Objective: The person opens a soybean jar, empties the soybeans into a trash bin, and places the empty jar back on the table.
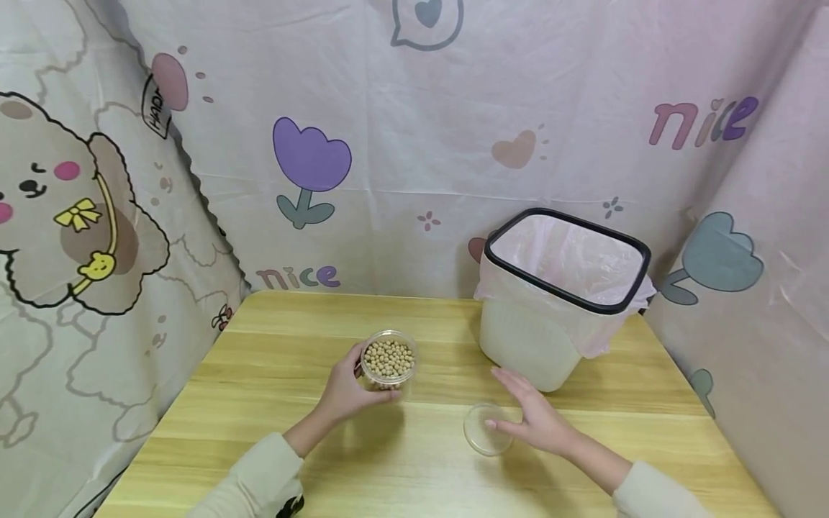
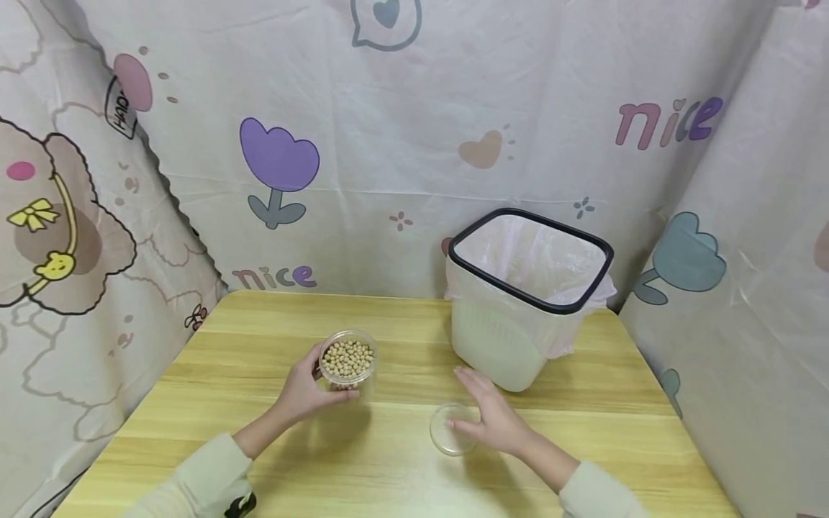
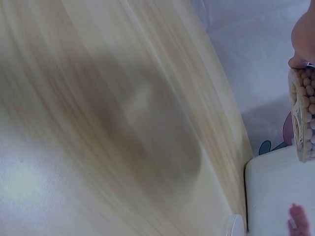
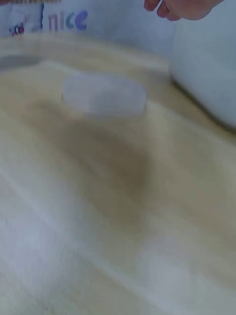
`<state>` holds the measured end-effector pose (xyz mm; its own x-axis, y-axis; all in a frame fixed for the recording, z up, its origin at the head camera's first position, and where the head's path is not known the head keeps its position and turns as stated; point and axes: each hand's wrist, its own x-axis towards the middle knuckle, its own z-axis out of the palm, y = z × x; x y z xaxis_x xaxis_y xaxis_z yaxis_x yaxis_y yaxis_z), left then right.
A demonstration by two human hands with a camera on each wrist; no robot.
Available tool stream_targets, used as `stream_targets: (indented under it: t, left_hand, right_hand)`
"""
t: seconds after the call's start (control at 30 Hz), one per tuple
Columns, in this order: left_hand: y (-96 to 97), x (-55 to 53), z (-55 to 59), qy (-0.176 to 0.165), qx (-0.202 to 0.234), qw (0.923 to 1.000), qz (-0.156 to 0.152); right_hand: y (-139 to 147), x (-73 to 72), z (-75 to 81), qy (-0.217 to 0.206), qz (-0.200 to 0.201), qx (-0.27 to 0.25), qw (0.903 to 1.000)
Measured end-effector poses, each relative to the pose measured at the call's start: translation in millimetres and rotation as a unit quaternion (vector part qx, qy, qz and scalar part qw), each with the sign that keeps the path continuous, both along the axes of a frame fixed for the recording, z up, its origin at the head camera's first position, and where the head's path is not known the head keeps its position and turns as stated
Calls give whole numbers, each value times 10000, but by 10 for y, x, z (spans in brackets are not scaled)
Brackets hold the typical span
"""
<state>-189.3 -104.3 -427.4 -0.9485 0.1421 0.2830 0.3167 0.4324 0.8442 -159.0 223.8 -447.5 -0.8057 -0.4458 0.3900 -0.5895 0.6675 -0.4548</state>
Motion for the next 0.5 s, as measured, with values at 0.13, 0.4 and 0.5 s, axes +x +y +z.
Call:
stream_targets:
  t: [0.13,0.4,0.5]
  left_hand:
    - [-23,-39,47,78,-31,10000,-16]
    - [-46,-128,178,387,-99,9992,-62]
    - [-37,-164,250,472,-141,9988,-64]
  right_hand:
    - [10,-10,261,430,95,46,9990]
    - [53,-55,713,1182,251,-187,9925]
    - [75,-91,873,1665,295,-357,9849]
